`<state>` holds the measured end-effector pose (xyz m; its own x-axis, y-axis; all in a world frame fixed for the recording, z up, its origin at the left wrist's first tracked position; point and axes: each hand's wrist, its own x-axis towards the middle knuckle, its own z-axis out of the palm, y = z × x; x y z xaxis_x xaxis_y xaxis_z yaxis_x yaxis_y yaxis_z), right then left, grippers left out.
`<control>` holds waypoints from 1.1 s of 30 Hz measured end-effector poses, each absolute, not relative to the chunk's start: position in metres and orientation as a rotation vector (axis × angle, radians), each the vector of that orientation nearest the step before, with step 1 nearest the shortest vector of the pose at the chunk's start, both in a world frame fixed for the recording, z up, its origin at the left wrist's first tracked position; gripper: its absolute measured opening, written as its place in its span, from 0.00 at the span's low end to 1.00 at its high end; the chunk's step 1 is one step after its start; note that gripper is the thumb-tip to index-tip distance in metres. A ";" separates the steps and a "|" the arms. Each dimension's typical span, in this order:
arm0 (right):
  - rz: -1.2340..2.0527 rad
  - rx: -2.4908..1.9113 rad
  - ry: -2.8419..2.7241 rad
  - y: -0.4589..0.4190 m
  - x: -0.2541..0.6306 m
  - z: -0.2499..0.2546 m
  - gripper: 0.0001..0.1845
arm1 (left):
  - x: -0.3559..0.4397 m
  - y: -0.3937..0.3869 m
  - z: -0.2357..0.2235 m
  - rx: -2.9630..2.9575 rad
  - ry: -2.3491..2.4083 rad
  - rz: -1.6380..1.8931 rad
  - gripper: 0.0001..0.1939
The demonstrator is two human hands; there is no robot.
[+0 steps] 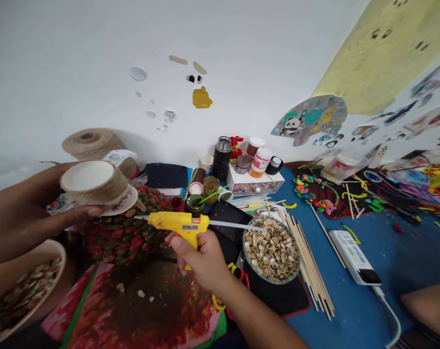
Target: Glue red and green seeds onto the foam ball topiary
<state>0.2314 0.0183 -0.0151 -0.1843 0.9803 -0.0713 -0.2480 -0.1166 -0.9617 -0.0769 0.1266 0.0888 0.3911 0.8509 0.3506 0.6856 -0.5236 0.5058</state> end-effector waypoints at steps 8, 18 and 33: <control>1.515 -1.063 -1.049 0.018 0.228 -0.020 0.40 | -0.077 0.128 0.087 2.407 1.314 0.861 0.41; 1.873 -0.638 -0.908 0.012 0.234 -0.022 0.39 | -0.079 0.127 0.081 2.374 1.337 0.892 0.42; 1.946 -0.459 -0.825 0.010 0.219 -0.032 0.37 | -0.080 0.125 0.077 2.433 1.363 0.945 0.47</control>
